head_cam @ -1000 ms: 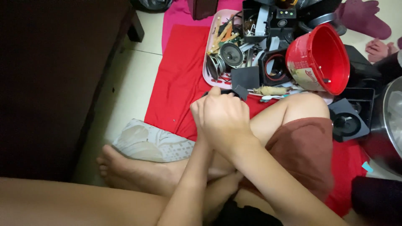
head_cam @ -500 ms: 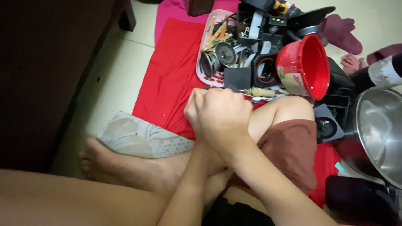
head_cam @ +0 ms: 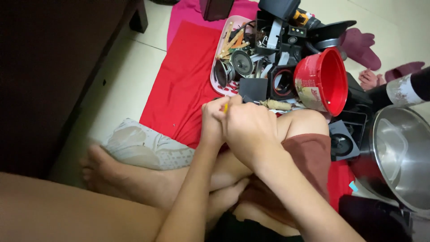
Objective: Using a manual screwdriver to secure or loosen screws on a small electronic speaker component.
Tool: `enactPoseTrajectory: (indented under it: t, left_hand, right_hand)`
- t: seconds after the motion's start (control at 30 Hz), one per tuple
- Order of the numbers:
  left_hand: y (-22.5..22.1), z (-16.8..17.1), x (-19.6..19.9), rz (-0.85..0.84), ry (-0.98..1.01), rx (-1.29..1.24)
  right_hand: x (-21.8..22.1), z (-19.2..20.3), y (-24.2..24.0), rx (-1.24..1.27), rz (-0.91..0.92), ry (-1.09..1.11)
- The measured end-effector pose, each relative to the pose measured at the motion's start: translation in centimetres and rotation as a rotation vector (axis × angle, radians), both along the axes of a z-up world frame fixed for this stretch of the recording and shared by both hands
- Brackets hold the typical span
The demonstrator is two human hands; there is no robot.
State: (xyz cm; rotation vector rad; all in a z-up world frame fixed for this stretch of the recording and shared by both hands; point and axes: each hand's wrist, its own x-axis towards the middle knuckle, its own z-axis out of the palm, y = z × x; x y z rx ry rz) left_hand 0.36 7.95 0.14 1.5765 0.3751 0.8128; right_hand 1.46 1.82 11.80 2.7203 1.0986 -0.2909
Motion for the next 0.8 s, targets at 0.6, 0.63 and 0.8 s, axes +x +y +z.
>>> enactPoseTrajectory:
  t: [0.6, 0.63, 0.8]
  left_hand:
    - [0.7, 0.9, 0.5, -0.111, -0.061, -0.119]
    - [0.8, 0.9, 0.5, -0.112, -0.056, -0.125]
    - [0.4, 0.2, 0.0, -0.126, -0.026, -0.152]
  right_hand:
    - [-0.4, 0.2, -0.3, 0.386, 0.122, -0.276]
    - [0.1, 0.4, -0.4, 0.31, 0.15, -0.178]
    - [0.9, -1.1, -0.7, 0.326, 0.299, -0.232]
